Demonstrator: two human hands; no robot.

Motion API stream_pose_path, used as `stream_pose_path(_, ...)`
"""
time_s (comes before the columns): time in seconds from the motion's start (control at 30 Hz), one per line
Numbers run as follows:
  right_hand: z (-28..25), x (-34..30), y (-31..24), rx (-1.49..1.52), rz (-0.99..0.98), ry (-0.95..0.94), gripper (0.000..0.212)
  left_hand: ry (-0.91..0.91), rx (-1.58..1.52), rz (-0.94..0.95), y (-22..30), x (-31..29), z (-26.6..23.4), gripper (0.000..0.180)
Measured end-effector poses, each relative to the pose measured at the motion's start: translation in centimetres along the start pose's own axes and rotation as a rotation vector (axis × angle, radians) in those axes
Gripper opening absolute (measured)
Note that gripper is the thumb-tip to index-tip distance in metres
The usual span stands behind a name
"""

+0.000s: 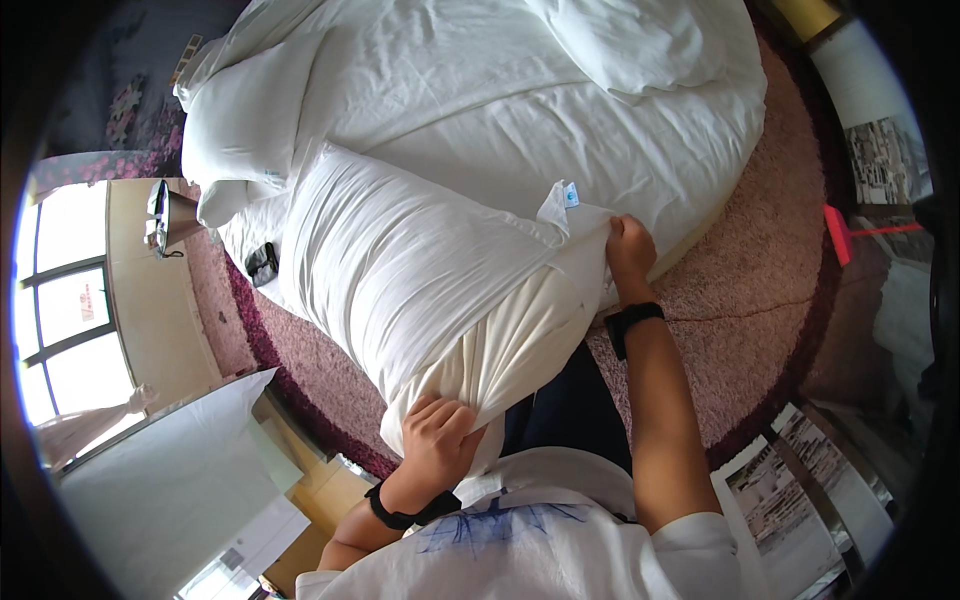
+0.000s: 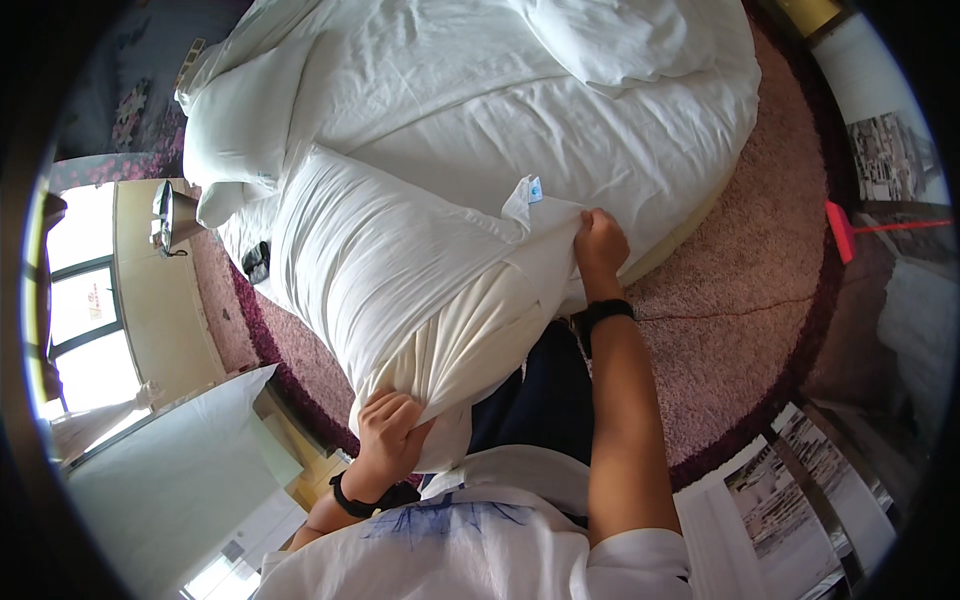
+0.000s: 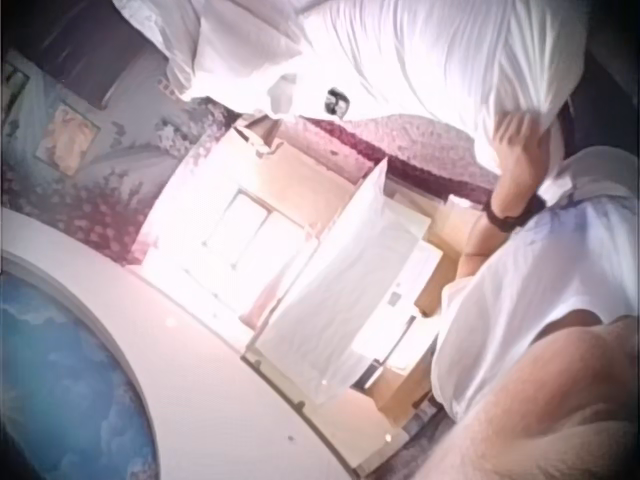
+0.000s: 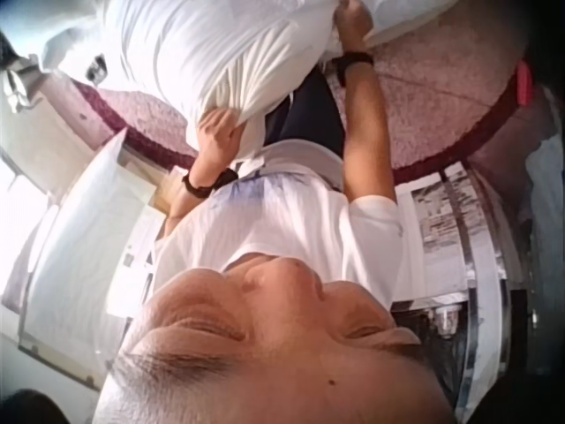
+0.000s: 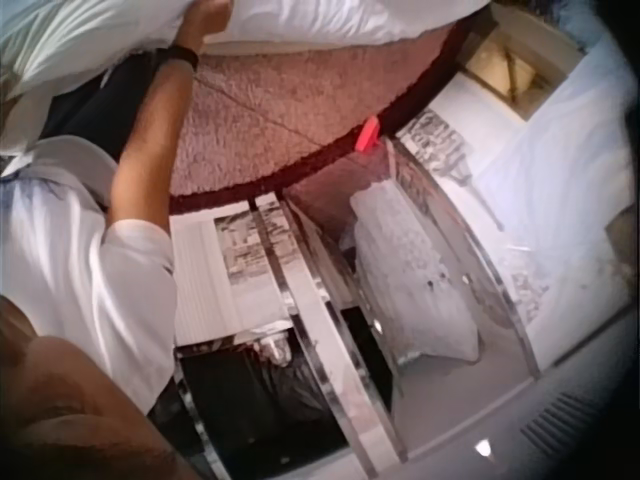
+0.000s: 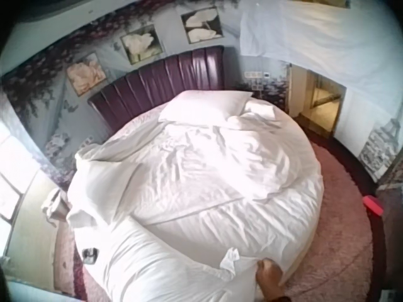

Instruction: The person smooths a large wallpaper featuring the Eiffel Tower using a squeegee tool, then places the tool on a round bed and arranges the pillows and duvet.

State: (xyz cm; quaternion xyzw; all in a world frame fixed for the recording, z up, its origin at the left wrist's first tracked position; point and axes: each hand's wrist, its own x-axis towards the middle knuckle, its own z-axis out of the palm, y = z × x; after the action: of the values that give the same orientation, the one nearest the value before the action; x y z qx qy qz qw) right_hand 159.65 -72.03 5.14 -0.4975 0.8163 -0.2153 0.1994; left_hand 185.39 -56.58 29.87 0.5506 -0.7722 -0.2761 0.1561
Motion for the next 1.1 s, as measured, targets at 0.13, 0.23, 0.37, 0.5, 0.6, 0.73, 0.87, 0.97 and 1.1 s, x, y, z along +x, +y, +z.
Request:
stream_pose_path(0.13,1.3,0.3,0.2,-0.006,-0.018,-0.023,0.025,0.034,-0.064,0.001,-0.4,-0.7,-0.2,0.025)
stream_pose_path(0.23,2.5,0.6,0.5,0.012,-0.082,-0.012,0.025,0.024,-0.108,0.002,-0.9,-1.3,-0.9,0.024)
stream_pose_path(0.37,3.8,1.0,0.4,0.135,-0.197,-0.016,0.023,0.036,-0.162,0.006,-1.4,-1.9,-1.2,0.024)
stream_pose_path(0.5,1.1,0.6,2.6,0.592,0.063,-0.453,0.029,-0.004,-0.045,0.038,-2.3,-1.6,1.0,0.023)
stream_pose_path(0.6,-4.8,-2.1,2.3,0.634,0.152,-0.708,0.038,-0.289,0.0,0.053,-3.0,-1.0,4.4,0.019)
stream_pose_path(0.73,-6.4,-5.4,6.0,0.256,-0.039,-0.621,0.054,-0.117,0.001,0.088,-4.0,3.8,6.1,0.026)
stream_pose_path(0.87,-8.1,-5.9,3.4,0.089,-0.058,-0.59,0.064,0.035,0.092,0.004,-7.3,9.4,7.6,0.027)
stream_pose_path(0.97,-6.6,-5.8,1.8,-0.205,-0.227,-0.532,0.057,0.092,0.166,0.085,-9.3,13.7,10.3,0.032)
stream_pose_path(1.1,-4.0,-7.2,0.4,-0.209,-0.377,-0.254,0.045,0.12,0.334,0.111,-11.2,17.2,14.3,0.035)
